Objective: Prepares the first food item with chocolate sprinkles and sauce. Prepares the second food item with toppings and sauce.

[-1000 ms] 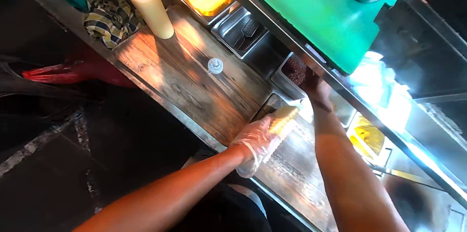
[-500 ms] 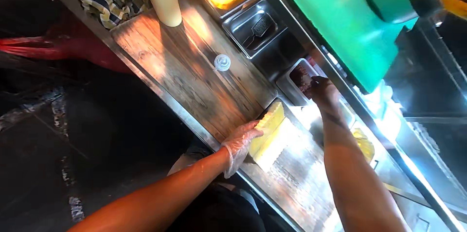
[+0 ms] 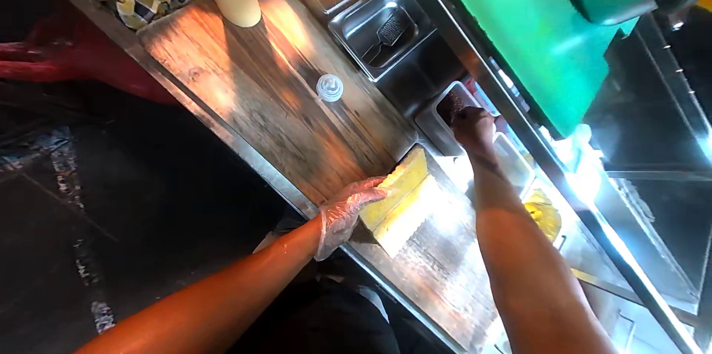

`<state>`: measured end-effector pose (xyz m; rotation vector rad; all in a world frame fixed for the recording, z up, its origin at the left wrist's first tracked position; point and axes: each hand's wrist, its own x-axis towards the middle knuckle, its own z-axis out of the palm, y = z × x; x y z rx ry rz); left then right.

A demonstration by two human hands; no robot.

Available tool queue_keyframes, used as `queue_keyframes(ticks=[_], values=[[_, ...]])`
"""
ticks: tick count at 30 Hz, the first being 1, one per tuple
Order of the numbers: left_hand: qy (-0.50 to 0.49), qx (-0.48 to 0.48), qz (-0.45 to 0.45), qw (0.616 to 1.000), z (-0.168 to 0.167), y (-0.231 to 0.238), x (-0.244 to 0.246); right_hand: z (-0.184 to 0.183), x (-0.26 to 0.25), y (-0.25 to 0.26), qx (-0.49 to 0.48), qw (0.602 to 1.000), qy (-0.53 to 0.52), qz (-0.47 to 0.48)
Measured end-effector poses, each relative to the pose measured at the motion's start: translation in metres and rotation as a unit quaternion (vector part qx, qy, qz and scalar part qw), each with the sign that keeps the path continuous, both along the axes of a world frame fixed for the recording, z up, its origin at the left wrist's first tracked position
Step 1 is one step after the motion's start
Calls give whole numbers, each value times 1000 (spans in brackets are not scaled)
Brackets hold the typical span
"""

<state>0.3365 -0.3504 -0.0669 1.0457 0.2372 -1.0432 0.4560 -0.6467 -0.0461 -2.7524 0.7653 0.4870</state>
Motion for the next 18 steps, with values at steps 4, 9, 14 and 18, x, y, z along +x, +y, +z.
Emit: queue_keyframes(ticks=[4, 9, 14, 18], values=[[36, -46, 27, 998, 1, -1, 0, -10, 0, -4, 132, 984, -52, -103], [48, -50, 45, 997, 3, -5, -4, -3, -14, -5, 280, 914, -154, -251], [62, -37, 63, 995, 1, -12, -24, -18, -27, -24, 305, 890, -202, -273], [57, -56, 57, 995, -1, -9, -32, -23, -38, -30, 331, 855, -251, -310]])
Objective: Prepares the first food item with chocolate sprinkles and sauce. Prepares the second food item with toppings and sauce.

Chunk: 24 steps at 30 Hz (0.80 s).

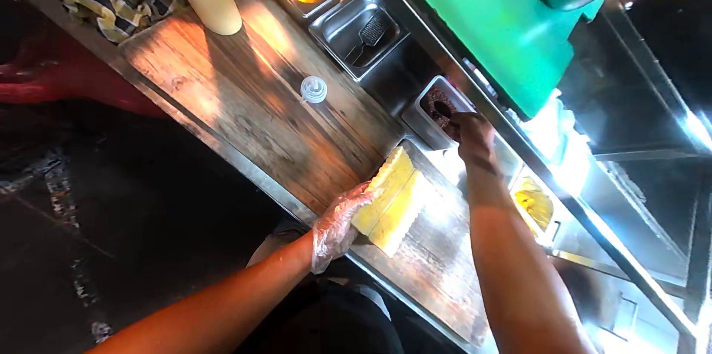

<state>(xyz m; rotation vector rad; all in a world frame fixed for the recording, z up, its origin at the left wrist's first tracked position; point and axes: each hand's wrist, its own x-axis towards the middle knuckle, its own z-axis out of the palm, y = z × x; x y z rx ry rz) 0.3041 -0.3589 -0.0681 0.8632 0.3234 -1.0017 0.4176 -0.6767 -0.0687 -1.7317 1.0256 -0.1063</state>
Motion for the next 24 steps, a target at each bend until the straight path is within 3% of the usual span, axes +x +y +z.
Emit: queue_keyframes(ticks=[9, 17, 19, 21, 24], values=[[49, -77, -13, 996, 11, -6, 31, 44, -63, 33, 63, 991, -114, -27], [16, -119, -47, 992, 7, -17, 47, 42, -175, 103, 89, 995, 12, -41], [7, -102, -54, 993, 5, -18, 47, 31, -195, 120, 17, 999, 30, -13], [4, -67, -59, 996, 5, -20, 46, 23, -203, 133, -144, 988, 14, 52], [-10, 0, -80, 997, 12, -23, 45, -6, -209, 137, -408, 898, -109, 127]])
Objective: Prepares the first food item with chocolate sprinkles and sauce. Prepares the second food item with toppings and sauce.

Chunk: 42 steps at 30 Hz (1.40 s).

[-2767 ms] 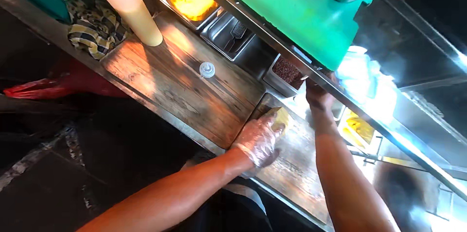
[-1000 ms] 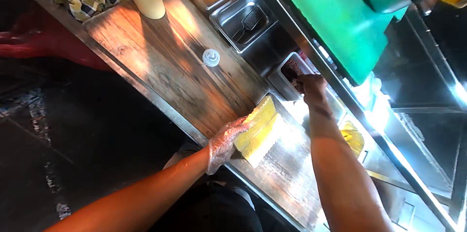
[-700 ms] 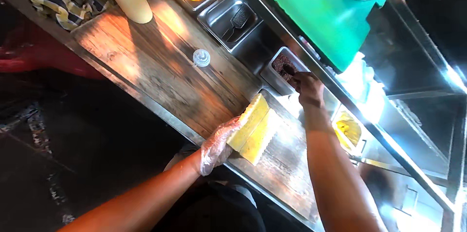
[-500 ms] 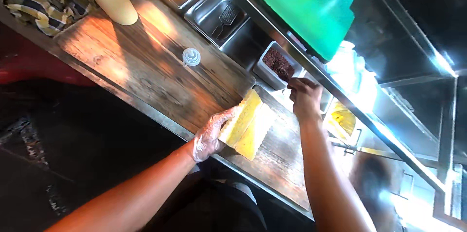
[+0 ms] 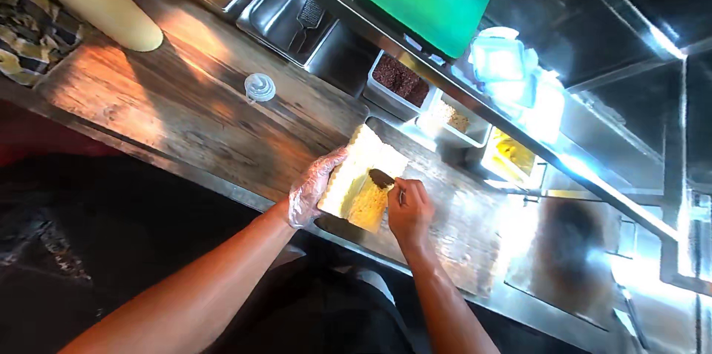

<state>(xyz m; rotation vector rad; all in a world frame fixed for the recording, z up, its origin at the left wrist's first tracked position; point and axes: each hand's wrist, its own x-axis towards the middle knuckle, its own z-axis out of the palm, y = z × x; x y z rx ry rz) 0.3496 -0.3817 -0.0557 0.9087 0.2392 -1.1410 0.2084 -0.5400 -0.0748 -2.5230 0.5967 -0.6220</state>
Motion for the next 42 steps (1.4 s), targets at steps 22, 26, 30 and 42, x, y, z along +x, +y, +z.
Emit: queue_keyframes(ticks=[22, 26, 30, 42], values=[[-138, 145, -67, 978, 37, -16, -12, -35, 6, -21, 163, 983, -64, -50], [-150, 159, -76, 973, 41, -17, -10, -35, 15, -27, 170, 981, -59, -68], [-154, 155, -82, 972, 45, -19, -8, -28, 24, -33, 211, 972, 1, -104], [-155, 125, -78, 977, 34, -23, -5, 55, 101, -121, 482, 864, 79, -119]])
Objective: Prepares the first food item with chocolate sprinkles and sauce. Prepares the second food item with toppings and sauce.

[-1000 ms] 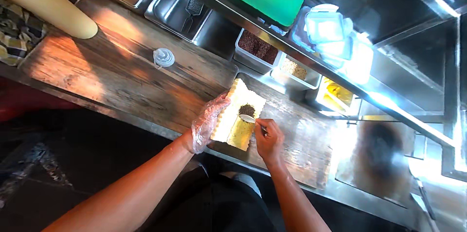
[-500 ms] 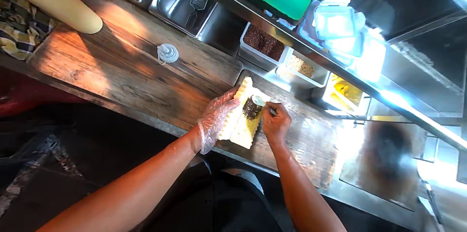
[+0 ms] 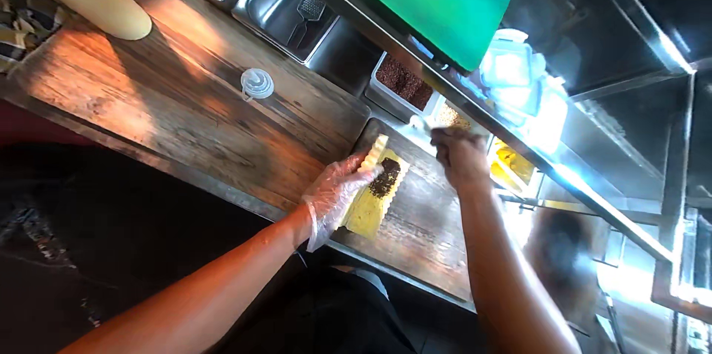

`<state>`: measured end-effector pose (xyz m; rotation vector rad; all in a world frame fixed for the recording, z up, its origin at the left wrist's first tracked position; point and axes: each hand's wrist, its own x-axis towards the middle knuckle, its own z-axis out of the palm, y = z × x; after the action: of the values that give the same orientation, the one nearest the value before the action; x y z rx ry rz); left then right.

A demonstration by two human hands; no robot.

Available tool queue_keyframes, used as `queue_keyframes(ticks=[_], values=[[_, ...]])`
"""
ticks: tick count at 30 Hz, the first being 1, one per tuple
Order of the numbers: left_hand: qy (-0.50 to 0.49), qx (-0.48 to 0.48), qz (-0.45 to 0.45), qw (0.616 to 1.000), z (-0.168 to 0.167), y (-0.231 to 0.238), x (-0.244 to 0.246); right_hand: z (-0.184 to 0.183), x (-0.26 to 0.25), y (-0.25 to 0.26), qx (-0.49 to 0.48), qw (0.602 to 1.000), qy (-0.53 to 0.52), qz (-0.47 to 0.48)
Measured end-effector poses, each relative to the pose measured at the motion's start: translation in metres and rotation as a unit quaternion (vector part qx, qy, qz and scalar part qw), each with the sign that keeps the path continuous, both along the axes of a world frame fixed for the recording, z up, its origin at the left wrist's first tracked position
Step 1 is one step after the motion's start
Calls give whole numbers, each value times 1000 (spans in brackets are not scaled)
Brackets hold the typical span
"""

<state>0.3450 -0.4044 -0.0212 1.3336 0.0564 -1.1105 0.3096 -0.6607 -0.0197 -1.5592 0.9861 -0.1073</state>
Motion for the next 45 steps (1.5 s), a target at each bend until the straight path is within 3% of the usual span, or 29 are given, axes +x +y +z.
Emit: queue_keyframes(ticks=[1, 3, 5, 6, 7, 9, 10, 12, 15, 17, 19, 23, 29, 34, 38, 41, 42, 43, 45], values=[[-39, 29, -29, 998, -2, -4, -2, -7, 19, -15, -102, 994, -7, 40], [-180, 142, -135, 964, -5, -15, -9, -19, 63, -42, -335, 932, 36, 130], [-293, 221, -231, 901, 0, -30, -20, -36, 102, -58, -442, 864, 94, 223], [-324, 244, -267, 874, 2, -38, -26, -68, 117, -69, -499, 829, 74, 243], [-347, 260, -290, 853, 1, -45, -32, -124, 131, -82, -595, 777, -30, 204], [-374, 265, -298, 837, -4, -49, -40, -114, 143, -65, -469, 836, 54, 278], [-361, 250, -286, 852, -4, -46, -38, -101, 148, -52, -408, 862, 74, 292], [-283, 183, -213, 917, -2, -28, -27, -89, 156, -40, -323, 889, 118, 302], [-59, 19, -69, 996, -8, 6, -3, -86, 147, -38, -170, 952, 78, 243], [63, -96, 15, 993, -25, 29, 1, -84, 137, -42, -43, 982, 36, 181], [115, -170, 57, 977, -32, 44, -3, -87, 132, -46, -7, 993, 18, 119], [132, -183, 103, 969, -35, 43, -15, -84, 119, -50, -20, 997, -3, 69], [156, -168, 149, 962, -36, 41, -18, -24, 65, -13, 1, 996, -79, 48], [165, -172, 155, 959, -32, 39, -15, 2, -18, 41, -44, 998, -1, 43], [169, -152, 154, 961, -32, 39, -16, -10, -94, 92, -211, 965, 53, 149], [155, -129, 147, 968, -31, 39, -16, -42, -115, 111, -471, 856, -90, 194], [151, -124, 144, 970, -31, 39, -16, -46, -114, 109, -507, 834, -112, 190], [148, -126, 137, 971, -31, 40, -16, -44, -110, 106, -505, 839, -101, 177], [147, -130, 127, 972, -31, 42, -16, -32, -97, 98, -376, 916, 8, 137]])
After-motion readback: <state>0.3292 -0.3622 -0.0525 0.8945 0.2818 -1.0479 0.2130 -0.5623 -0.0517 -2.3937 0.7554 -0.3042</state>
